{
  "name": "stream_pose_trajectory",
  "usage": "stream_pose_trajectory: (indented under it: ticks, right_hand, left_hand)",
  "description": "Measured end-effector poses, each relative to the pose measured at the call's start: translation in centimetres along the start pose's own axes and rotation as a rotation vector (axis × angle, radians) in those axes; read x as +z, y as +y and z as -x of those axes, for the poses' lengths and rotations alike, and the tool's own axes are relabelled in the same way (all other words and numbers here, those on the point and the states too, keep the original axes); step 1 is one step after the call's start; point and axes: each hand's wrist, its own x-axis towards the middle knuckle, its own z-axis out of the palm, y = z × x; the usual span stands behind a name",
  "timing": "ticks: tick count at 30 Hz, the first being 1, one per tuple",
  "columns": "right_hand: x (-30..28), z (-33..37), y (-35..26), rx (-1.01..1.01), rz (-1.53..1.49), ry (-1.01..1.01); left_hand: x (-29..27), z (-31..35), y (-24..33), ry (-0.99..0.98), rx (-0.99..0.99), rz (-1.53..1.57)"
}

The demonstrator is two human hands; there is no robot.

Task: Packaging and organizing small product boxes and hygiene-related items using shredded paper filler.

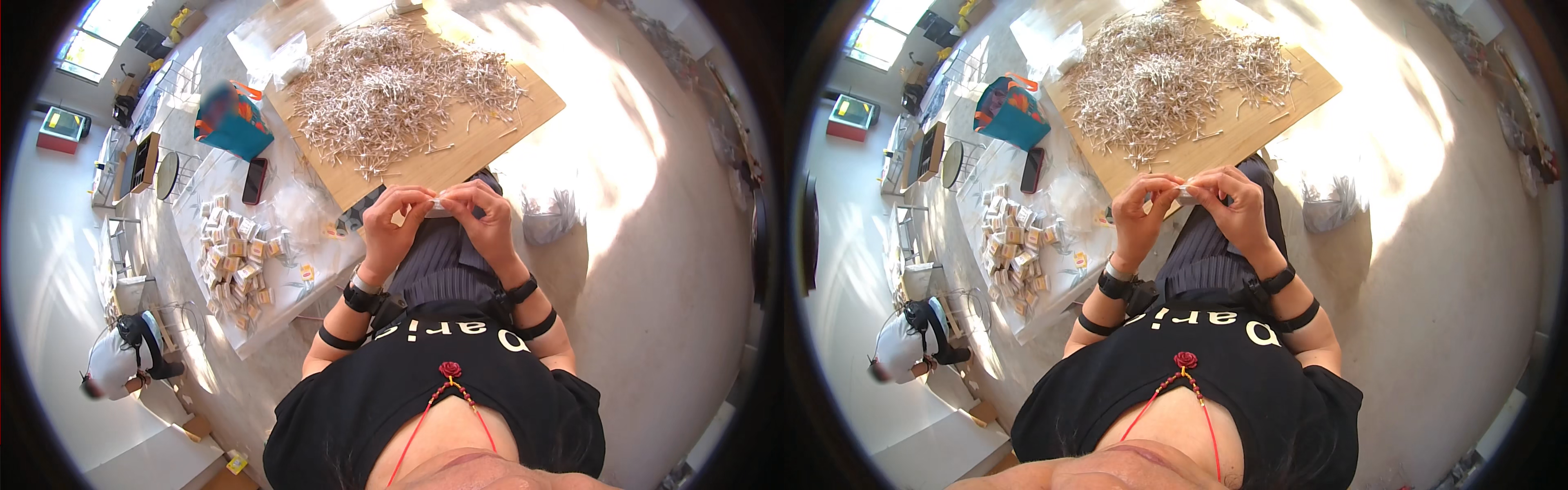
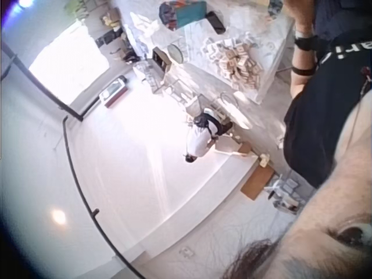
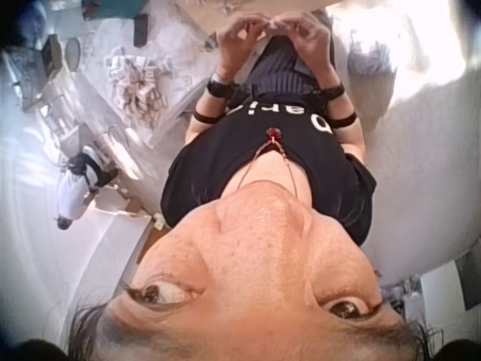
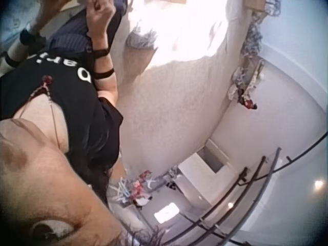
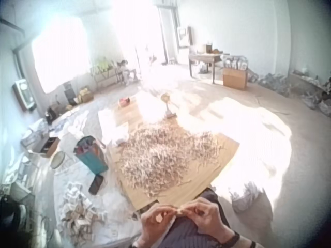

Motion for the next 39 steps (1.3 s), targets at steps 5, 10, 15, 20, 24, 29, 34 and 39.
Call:
stream_pose_trajectory:
  ticks: [5,10,15,20,24,29,34,39]
  right_hand:
    - [-0.8,-0.3,0.6,0.019,-0.038,-0.050]
    - [-1.0,-0.3,0.6,0.042,-0.037,-0.063]
    - [-0.9,-0.2,0.5,0.005,0.010,-0.052]
    - [-0.9,-0.1,0.4,-0.013,0.018,-0.041]
    - [-0.9,-0.1,0.3,-0.047,0.052,-0.034]
    - [-0.7,-0.3,-0.2,-0.076,0.082,-0.029]
    - [-0.6,-0.4,-0.6,-0.106,0.119,-0.031]
    - [-0.2,-0.3,-0.7,-0.146,0.182,-0.006]
  left_hand:
    - [-0.2,0.0,-0.6,0.017,-0.035,0.049]
    - [-0.4,0.0,-0.6,-0.012,-0.073,0.071]
    - [-0.2,-0.3,-0.4,-0.038,-0.029,0.004]
    - [-0.1,-0.3,-0.3,-0.039,-0.008,-0.015]
    - [-0.1,-0.3,-0.2,-0.042,0.009,-0.051]
    - [0.0,-0.1,-0.2,-0.019,0.008,-0.047]
    - [-0.2,-0.6,0.3,-0.084,0.010,-0.078]
    - [-0.1,-0.7,0.5,-0.086,0.041,-0.097]
